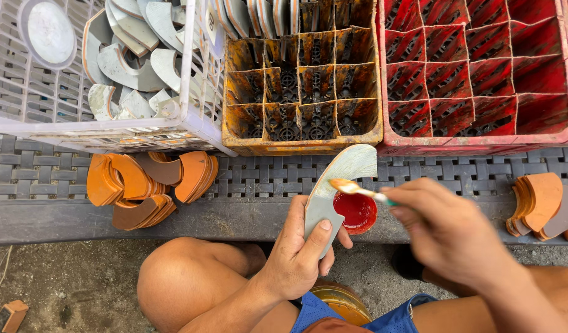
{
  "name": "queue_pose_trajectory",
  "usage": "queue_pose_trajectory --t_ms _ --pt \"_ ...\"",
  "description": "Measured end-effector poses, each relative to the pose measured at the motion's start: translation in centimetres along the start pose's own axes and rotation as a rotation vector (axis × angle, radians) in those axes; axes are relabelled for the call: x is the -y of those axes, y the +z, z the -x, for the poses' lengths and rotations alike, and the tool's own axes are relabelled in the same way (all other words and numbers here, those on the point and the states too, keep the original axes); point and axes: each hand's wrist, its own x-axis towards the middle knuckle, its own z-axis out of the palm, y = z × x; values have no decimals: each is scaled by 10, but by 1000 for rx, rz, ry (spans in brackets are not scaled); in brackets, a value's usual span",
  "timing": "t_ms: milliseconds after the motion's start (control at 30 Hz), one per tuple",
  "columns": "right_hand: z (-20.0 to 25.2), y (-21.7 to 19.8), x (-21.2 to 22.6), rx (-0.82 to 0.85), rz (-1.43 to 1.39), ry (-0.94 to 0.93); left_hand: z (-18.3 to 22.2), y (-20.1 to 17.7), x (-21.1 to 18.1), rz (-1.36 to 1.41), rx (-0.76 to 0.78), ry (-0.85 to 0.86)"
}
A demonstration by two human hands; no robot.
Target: The person paints the edges of curved ceramic tiles with red paint using a brush. They repeatedly pick tiles from a white basket, apply paint to the edges, and place them into a yellow crate.
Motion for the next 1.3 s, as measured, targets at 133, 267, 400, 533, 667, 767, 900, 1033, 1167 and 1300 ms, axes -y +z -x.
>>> queue_pose_trajectory --t_ms 133,267,400,533,667,767,900,1033,1167,1300 --pt "7 31 1 50 -12 82 1 4 5 -26 -48 65" --pt "5 34 -7 -168 127 88 3 1 7 -100 -69 138" --pt "-2 22 -15 -266 293 215 3 3 -2 -155 -69 178" --pt "1 -6 -12 -298 197 238 3 -3 -21 -622 -142 411" --pt "7 -29 -11 -194 157 132 -3 -14 -26 -1067 -252 486" --pt "5 -27 -10 -131 237 78 -4 -18 -26 -1195 -224 415" --pt "3 -16 -5 24 273 27 -4 -18 -24 -1154 -211 414" --pt "-1 -15 -5 183 99 30 -3 -21 -23 -1109 -222 406" --pt "7 -29 -8 -3 162 262 -1 -21 -23 -1099 -231 400" --pt "6 -34 -10 -83 158 265 -2 -22 -28 -1133 -208 431"
